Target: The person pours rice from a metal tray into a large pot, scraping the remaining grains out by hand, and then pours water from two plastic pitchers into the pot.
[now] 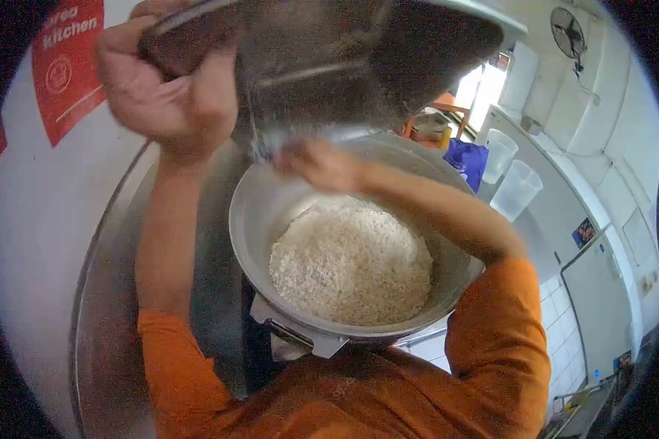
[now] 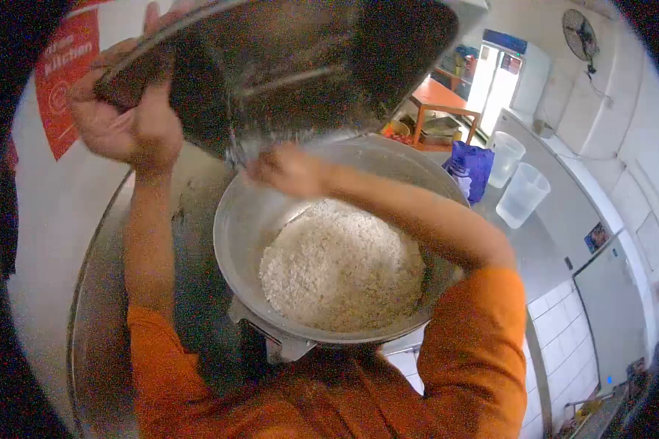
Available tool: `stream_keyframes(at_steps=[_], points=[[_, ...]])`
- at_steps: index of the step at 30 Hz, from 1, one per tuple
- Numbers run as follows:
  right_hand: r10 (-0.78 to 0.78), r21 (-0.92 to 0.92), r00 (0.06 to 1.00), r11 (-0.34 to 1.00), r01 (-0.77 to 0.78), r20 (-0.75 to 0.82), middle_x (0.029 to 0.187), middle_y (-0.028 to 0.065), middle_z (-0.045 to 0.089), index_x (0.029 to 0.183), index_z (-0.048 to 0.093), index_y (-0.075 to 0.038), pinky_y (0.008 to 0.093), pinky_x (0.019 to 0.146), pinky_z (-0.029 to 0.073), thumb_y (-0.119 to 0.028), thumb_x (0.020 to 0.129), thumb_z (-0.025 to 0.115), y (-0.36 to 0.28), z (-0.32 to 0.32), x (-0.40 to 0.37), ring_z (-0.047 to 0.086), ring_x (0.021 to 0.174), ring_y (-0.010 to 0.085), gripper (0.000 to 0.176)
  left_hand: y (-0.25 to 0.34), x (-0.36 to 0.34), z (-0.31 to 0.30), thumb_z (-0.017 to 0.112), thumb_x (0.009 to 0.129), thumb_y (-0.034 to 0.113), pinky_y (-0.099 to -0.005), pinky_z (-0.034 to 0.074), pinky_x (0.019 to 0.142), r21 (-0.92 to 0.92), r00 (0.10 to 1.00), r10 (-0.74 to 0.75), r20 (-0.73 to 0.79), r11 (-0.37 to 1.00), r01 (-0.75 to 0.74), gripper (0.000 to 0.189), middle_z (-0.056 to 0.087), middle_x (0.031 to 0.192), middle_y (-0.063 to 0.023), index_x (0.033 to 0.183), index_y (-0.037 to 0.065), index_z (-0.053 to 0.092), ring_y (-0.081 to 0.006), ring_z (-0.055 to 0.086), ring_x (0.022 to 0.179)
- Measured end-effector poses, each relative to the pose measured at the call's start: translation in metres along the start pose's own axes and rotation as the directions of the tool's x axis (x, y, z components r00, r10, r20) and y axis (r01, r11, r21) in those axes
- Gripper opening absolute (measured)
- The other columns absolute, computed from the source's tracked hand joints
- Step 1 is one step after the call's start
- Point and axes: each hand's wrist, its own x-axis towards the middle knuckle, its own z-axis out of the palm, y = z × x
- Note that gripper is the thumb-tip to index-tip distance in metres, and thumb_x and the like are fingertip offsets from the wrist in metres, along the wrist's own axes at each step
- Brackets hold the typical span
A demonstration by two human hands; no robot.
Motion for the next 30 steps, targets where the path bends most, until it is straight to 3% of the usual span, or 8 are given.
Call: stream_keyframes(at_steps=[4, 10, 13, 20, 22, 24, 26, 30], points=[[0.085, -0.247, 0.81, 0.966, 0.076, 0.58, 0.093, 0.0222, 0.064, 0.088, 0.066, 0.0, 0.0447, 0.081, 0.047, -0.038, 0.093, 0.046, -0.021, 0.013, -0.066, 0.062, 0.086, 0.0363, 0.043, -0.011, -0.001, -0.012, 0.064, 0.066, -0.018, -0.043, 0.052, 0.085, -0.011, 0.996, 0.084, -0.013, 0.996, -0.084, 0.045, 0.06, 0.101, -0.0238, 0.102, 0.001, 0.044, -0.029, 0.062, 0.094], [-0.015, -0.171, 0.993, 0.985, -0.005, -0.116, 0.088, 0.0209, 0.064, 0.095, 0.064, 0.001, 0.0409, 0.075, 0.05, -0.029, 0.087, 0.059, -0.072, -0.055, -0.07, 0.062, 0.086, 0.0353, 0.031, -0.003, 0.008, 0.02, 0.053, 0.081, -0.01, -0.0336, 0.05, 0.086, -0.06, 0.993, 0.079, 0.086, 0.995, -0.074, 0.025, 0.057, 0.087, -0.0111, 0.099, 0.001, 0.04, -0.0195, 0.063, 0.087], [-0.188, -0.339, 0.881, 0.872, 0.353, 0.434, 0.091, 0.0206, 0.063, 0.104, 0.061, -0.001, 0.0416, 0.072, 0.05, -0.029, 0.086, 0.06, -0.057, -0.006, -0.114, 0.062, 0.084, 0.0353, 0.033, 0.005, 0.004, 0.023, 0.053, 0.082, -0.01, -0.0317, 0.05, 0.085, 0.118, 0.989, -0.024, 0.149, 0.993, 0.006, 0.023, 0.057, 0.088, -0.0114, 0.098, 0.0, 0.04, -0.0201, 0.063, 0.089], [-0.189, -0.392, 0.949, 0.877, 0.279, 0.252, 0.098, 0.0235, 0.061, 0.106, 0.06, 0.002, 0.045, 0.077, 0.05, -0.036, 0.086, 0.058, -0.077, -0.033, -0.122, 0.061, 0.086, 0.0376, 0.044, 0.016, 0.01, 0.058, 0.052, 0.079, -0.013, -0.0273, 0.045, 0.081, 0.165, 0.98, -0.194, -0.042, 0.966, 0.199, 0.022, 0.055, 0.088, -0.0096, 0.094, 0.0, 0.042, -0.0151, 0.056, 0.087], [0.36, -0.495, 0.813, 0.863, -0.103, 0.458, 0.098, 0.023, 0.061, 0.107, 0.059, 0.002, 0.0434, 0.077, 0.05, -0.034, 0.086, 0.059, -0.102, -0.057, -0.112, 0.061, 0.088, 0.0372, 0.042, 0.017, 0.015, 0.069, 0.052, 0.074, -0.015, -0.0255, 0.04, 0.08, 0.222, 0.984, -0.157, -0.08, 0.96, 0.171, 0.024, 0.049, 0.084, -0.0072, 0.09, 0.0, 0.043, -0.0133, 0.05, 0.084], [-0.13, -0.306, 0.991, 0.945, 0.117, -0.021, 0.097, 0.0223, 0.062, 0.11, 0.058, 0.003, 0.0412, 0.078, 0.051, -0.034, 0.084, 0.062, -0.096, -0.069, -0.094, 0.062, 0.088, 0.0363, 0.046, 0.005, 0.013, 0.066, 0.05, 0.07, -0.016, -0.0258, 0.04, 0.079, 0.25, 0.985, -0.167, -0.053, 0.952, 0.175, 0.026, 0.047, 0.083, -0.0071, 0.089, 0.0, 0.042, -0.0137, 0.048, 0.082], [0.019, 0.078, 0.888, 0.997, 0.019, -0.46, 0.116, 0.0248, 0.055, 0.116, 0.055, 0.004, 0.0406, 0.089, 0.046, -0.035, 0.083, 0.063, -0.086, -0.056, -0.069, 0.056, 0.105, 0.0373, 0.052, -0.004, 0.01, 0.073, 0.047, 0.067, -0.017, -0.0261, 0.039, 0.078, 0.258, 0.984, -0.179, -0.011, 0.95, 0.176, 0.028, 0.046, 0.082, -0.0069, 0.088, 0.0, 0.041, -0.0141, 0.046, 0.081], [-0.485, -0.477, 0.797, 0.83, 0.29, -0.361, 0.136, 0.0255, 0.037, 0.13, 0.043, 0.005, 0.0427, 0.104, 0.031, -0.04, 0.083, 0.061, -0.064, -0.032, -0.047, 0.035, 0.128, 0.0398, 0.067, -0.007, 0.016, 0.086, 0.042, 0.064, -0.014, -0.0285, 0.037, 0.074, 0.379, 0.965, -0.26, -0.023, 0.891, 0.249, 0.025, 0.042, 0.078, -0.0095, 0.085, -0.001, 0.04, -0.0177, 0.043, 0.078]])
